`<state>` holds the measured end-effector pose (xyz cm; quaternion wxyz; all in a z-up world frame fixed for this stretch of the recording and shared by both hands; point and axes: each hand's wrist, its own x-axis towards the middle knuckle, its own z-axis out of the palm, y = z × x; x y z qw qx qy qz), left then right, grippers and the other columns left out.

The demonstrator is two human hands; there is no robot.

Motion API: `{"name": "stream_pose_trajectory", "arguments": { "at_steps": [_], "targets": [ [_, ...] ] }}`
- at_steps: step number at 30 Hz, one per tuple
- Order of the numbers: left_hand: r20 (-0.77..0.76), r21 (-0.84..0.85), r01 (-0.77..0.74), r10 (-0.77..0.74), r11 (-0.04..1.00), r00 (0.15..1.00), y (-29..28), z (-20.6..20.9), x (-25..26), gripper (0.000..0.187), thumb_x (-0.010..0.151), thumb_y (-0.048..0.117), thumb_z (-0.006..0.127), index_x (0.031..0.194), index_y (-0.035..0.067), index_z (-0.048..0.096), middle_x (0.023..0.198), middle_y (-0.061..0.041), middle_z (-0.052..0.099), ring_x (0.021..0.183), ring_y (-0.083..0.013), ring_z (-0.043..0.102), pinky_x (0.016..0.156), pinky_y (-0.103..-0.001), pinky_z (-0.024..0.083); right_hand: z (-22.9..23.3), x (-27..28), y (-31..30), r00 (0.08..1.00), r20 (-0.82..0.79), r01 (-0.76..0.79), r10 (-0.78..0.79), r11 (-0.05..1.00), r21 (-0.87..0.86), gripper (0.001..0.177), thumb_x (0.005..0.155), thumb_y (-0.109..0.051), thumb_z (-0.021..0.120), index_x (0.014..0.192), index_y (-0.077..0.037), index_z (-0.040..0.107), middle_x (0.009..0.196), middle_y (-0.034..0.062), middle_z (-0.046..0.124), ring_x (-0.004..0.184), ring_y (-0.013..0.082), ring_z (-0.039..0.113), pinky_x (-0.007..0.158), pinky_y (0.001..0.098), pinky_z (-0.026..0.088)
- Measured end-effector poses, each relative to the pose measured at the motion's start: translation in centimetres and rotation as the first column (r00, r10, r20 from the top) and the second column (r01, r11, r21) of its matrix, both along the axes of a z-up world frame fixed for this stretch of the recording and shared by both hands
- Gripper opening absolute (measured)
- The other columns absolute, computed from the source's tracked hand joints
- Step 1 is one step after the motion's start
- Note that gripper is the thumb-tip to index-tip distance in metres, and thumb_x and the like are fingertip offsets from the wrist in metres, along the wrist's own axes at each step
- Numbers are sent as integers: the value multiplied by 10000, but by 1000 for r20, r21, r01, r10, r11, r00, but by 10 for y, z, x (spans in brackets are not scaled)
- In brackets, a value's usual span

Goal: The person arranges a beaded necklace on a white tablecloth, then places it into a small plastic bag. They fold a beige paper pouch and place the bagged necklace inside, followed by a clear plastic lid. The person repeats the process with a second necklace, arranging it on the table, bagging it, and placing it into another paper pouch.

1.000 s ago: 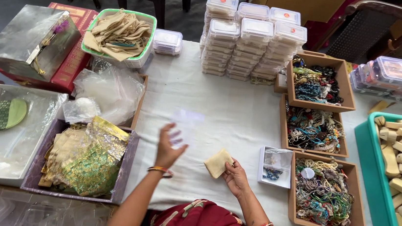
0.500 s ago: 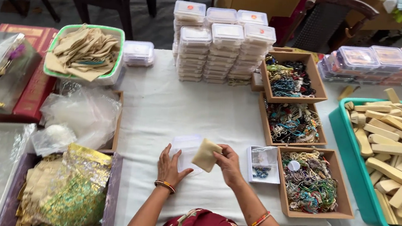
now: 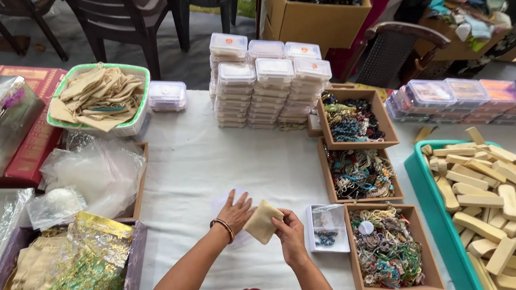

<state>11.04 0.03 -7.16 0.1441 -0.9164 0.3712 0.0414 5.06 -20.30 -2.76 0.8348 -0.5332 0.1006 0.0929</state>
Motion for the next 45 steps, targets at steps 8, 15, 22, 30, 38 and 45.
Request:
{"name": "stream_pose_trajectory", "arguments": {
  "at_steps": [8,15,22,30,38,45],
  "targets": [
    [-172,22,-726,718,687,674,27,29,12,519,998,328,571,1485,178,474,1423,-121,545,1391,-307,424,1115,-571,347,-21,-17,-40,984,-99,149,-148,989,3,287,897,-66,689,1168,-19,610,1072,75,673,993,189,658,918,382,557],
    [-630,-232,-968,744,93,223,69,-59,-21,514,865,418,765,1259,146,579,1230,-112,678,1172,-317,643,977,-453,531,-42,-16,-56,973,-167,167,-159,985,40,217,860,-45,668,1059,-42,581,984,91,664,891,199,671,833,377,581],
    [-568,-692,-699,734,-182,371,29,-58,-83,337,889,270,744,1086,90,538,1130,-127,611,1028,-318,653,837,-436,533,-47,-9,-37,986,-153,52,-59,997,-49,196,874,-54,675,1055,-41,602,974,84,661,869,193,661,797,340,561],
    [-443,-791,-605,600,87,666,20,-45,-110,588,785,371,873,1246,126,603,1265,-106,582,1217,-322,542,1035,-434,456,2,1,-1,970,207,-80,129,970,-230,221,953,-47,633,1171,-81,639,1118,20,636,1044,163,616,902,312,529],
    [-561,-637,-709,449,302,695,28,-51,-124,1150,544,423,996,1511,212,411,1435,-48,524,1342,-285,456,1123,-431,380,22,17,53,540,85,-285,838,277,-918,258,871,-80,745,1129,-94,748,1077,80,746,972,258,731,847,377,597],
    [-571,-664,-708,446,243,689,29,-56,-126,1293,505,396,1011,1567,240,291,1432,-42,545,1333,-281,475,1149,-434,368,-27,24,72,441,-76,-300,895,67,-952,222,918,-138,681,1123,-116,763,1032,96,694,952,292,676,821,420,557]
  ]
}}
